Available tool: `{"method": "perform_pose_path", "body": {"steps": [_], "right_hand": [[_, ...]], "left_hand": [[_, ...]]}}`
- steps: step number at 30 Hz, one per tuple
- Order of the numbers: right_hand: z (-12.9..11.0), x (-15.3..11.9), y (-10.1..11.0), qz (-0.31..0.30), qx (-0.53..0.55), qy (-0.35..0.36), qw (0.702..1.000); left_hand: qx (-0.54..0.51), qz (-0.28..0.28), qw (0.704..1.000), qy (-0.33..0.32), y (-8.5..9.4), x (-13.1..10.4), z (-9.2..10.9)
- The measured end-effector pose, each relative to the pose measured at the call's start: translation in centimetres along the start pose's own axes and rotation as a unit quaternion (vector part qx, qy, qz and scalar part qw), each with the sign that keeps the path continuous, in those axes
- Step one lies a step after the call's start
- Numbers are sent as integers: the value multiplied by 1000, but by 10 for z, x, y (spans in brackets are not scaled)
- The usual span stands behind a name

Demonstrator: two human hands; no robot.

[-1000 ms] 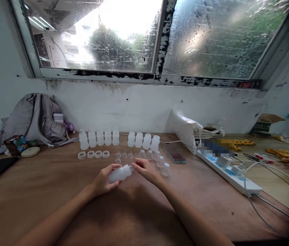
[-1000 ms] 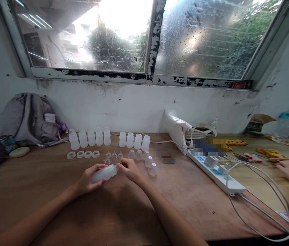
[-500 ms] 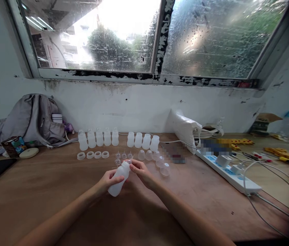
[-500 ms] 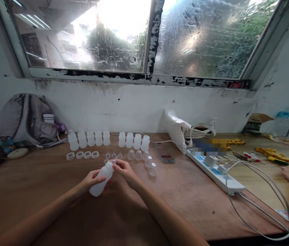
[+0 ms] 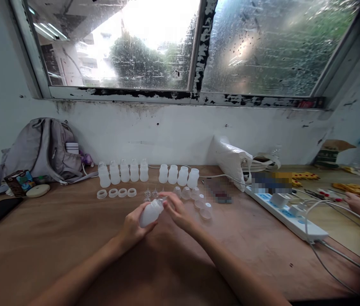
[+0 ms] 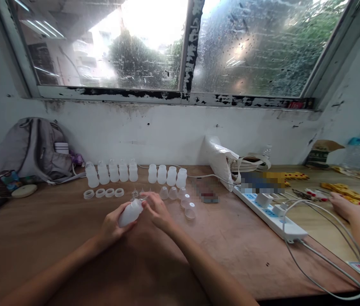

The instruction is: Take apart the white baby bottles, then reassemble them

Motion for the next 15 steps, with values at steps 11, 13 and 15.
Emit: {"method": "perform_pose_path", "body": {"steps": [11,13,15], "right_hand": [[83,9,24,90,-474,-62,874],[78,9,22,82,-465,-51,880],[73,10,21,77,-449,-49,889]], "left_hand": [[153,5,986,-71,9,3,-25],[171,0,981,-93,8,3,-27],[186,-5,977,-108,9,4,-28]]}}
Point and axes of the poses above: each hand's wrist, its own x-axis towards the middle knuckle, its own y-axis out of the back of the hand, z = x × y, the point moved 1 cm from there along x, towards the middle knuckle, and after that the axes turned 4 degrees about -y, right-handed, at the moved point
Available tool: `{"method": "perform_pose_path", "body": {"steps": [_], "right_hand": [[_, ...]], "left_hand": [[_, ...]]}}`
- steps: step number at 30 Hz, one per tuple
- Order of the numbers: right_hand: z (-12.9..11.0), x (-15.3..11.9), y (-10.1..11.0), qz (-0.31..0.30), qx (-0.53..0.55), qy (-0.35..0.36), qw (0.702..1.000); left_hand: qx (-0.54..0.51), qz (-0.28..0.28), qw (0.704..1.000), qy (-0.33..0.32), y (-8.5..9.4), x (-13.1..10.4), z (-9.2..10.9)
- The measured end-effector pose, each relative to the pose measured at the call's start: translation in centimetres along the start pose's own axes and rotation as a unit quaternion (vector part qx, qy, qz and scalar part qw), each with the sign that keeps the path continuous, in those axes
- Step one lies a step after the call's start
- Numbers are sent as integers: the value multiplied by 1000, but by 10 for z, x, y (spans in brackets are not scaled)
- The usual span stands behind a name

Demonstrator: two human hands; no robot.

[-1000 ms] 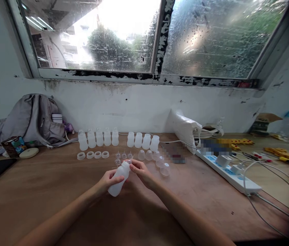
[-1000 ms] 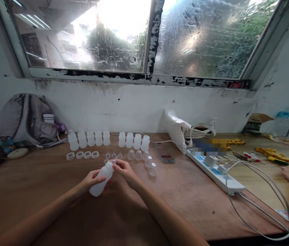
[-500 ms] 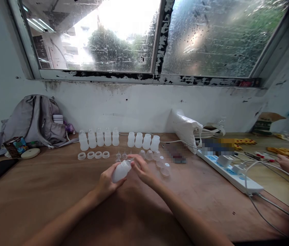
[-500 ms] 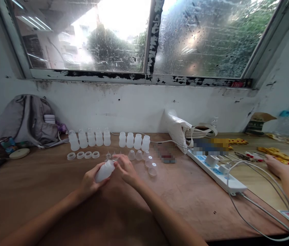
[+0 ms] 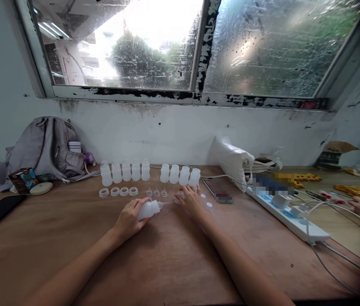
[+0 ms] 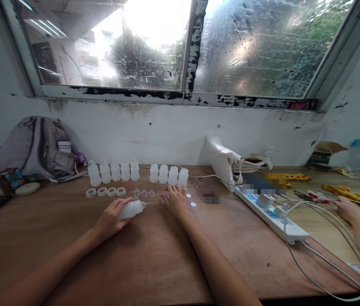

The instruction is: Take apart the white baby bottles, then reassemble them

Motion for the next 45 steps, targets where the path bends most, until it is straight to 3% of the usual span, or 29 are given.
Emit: {"method": "perform_pose_path", "body": {"steps": [5,8,12,15,18,24,28,35,41,45], "right_hand": [[0,3,2,0,27,-74,997],[1,5,4,-17,177,-110,978],[-6,7,15,-50,481,-110,868],[-14,7,24,-77,592,-97,796],[-22,4,28,-106,640,-80,757],[-41,-7,32,-178,679,-43,711],[-48,-10,31,-182,691,-65,697],[-48,-10,31,-194,671,-67,713],[-50,-11,34,-201,655,-80,724],[-52,-11,41,-197,651,-77,729]], "left_hand": [[13,4,1000,-4,2,1,-4],[4,13,1000,17,4,1,-5],[-32,15,998,60,6,1,-8],[-44,12,996,83,7,1,-10],[-47,4,994,95,8,1,-10],[-39,-6,997,72,9,1,-5],[-42,-5,998,42,9,0,-3],[-24,0,1000,-8,8,-1,-6],[-25,60,997,-34,8,1,-10],[-36,72,996,-45,10,0,-6]]}}
Point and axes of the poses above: each hand's wrist, its own x-axis towards the middle knuckle, its own y-axis out of the back of the hand, z = x × y, the point moved 1 cm from there along x, towards the middle knuckle, and after that the axes turned 4 degrees about -y, right-handed, at the moved point
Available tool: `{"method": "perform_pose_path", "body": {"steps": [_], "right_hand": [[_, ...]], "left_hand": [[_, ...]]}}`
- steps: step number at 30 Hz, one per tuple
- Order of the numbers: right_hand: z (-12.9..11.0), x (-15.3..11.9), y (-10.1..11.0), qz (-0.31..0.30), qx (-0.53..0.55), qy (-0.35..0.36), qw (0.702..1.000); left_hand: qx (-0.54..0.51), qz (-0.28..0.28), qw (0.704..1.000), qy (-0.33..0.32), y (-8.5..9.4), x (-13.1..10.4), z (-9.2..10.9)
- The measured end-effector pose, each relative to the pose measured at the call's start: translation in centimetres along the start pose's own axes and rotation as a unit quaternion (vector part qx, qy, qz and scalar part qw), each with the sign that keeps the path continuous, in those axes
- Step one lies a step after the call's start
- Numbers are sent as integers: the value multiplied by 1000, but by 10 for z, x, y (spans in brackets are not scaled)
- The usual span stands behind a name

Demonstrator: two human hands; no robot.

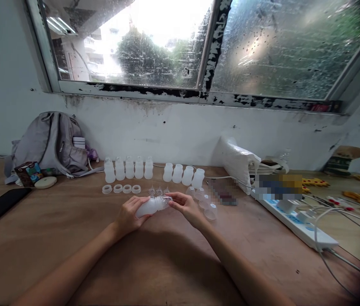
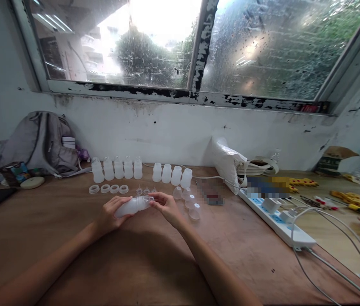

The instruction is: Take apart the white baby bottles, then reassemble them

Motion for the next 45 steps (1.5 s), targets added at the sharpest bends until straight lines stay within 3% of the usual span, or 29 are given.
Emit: {"method": "perform_pose_path", "body": {"steps": [6,12,18,24,28,33,39,45], "right_hand": [[-14,-2,0,-10,-23,17,1000],[-17,-3,-2,-11,-30,26,999],[-24,1,-5,8,-95,55,994],[-41,56,13,65,-215,107,969],[-54,109,28,102,-419,129,893],[-44,164,31,51,-564,101,818],[-20,202,28,24,-584,71,808],[-12,211,28,27,-597,65,799]], "left_hand": [[-8,50,998,-21,3,2,11],[4,65,997,-34,3,1,17],[13,57,997,39,-4,6,12],[63,-34,995,76,-7,25,-21],[127,-59,983,115,-1,29,-53],[199,-84,971,104,-5,23,-78],[219,-85,969,82,-14,20,-90],[219,-90,969,75,-20,20,-102]]}}
Point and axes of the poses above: each hand's wrist, its own x-axis towards the middle knuckle, its own y-axis out of the back of the hand, z = x × y, the point moved 1 cm from there along x, towards the middle knuckle, and after that the axes turned 4 degrees about -y, right-handed, at the moved point
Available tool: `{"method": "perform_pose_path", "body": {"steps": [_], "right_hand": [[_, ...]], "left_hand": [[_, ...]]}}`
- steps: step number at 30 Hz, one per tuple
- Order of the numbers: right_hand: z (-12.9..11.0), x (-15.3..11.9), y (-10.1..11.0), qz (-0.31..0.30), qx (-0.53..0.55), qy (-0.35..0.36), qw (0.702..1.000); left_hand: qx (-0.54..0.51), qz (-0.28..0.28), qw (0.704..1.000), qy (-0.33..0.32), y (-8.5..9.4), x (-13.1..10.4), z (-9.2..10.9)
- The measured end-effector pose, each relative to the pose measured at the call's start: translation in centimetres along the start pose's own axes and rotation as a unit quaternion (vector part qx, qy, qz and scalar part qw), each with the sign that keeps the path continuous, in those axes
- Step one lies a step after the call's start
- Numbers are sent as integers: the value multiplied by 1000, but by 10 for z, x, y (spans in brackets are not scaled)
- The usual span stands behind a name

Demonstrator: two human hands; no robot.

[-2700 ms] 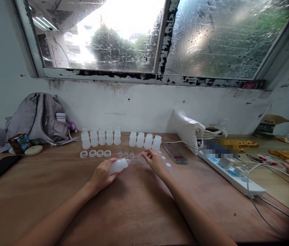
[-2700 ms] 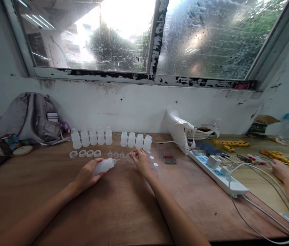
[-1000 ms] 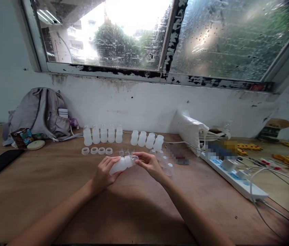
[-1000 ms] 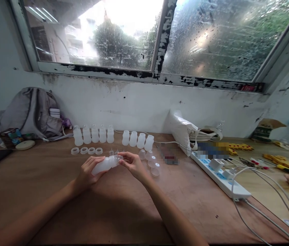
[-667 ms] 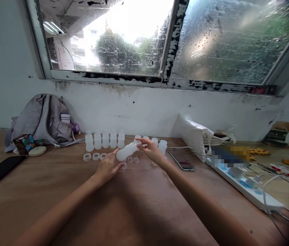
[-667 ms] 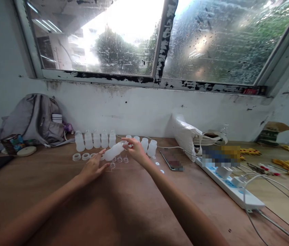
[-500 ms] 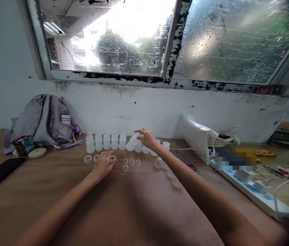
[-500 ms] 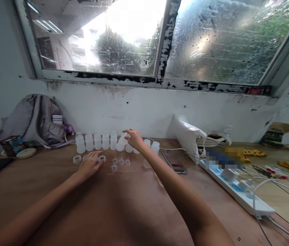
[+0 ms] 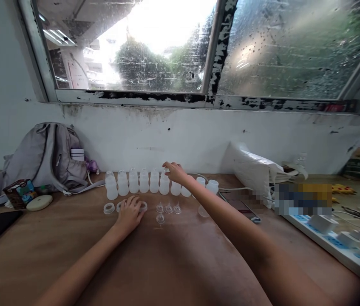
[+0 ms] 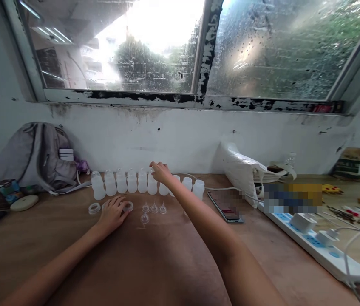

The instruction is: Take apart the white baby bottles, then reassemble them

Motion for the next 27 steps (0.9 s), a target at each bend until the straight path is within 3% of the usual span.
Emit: {"method": "perform_pose_path", "body": {"steps": [6,14,19,24,27], "right_hand": [[1,-5,0,17,-6,-18,1000],[-1,-27,11,57,21,-2,998],[-26,-78,8,91,43,17,995],[-45,-151,-22,77,72,8,994],[-44,-178,-41,56,102,-9,993]], "left_hand": [[-7,-19,1000,-16,-1,1,3],[-61,-4,998,-31,24,0,25],[-80,24,996,-28,33,-6,41],[-130,33,990,33,30,-13,53],[-178,55,979,83,24,-16,56]]}}
Point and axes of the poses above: each hand's wrist, its own x-axis towards the middle knuckle, its own y-axis out of the back of the hand, z = x × y, the point moved 1 cm from there along x, towards the middle knuckle, and after that the axes turned 4 degrees about -y, right-handed, at the moved point
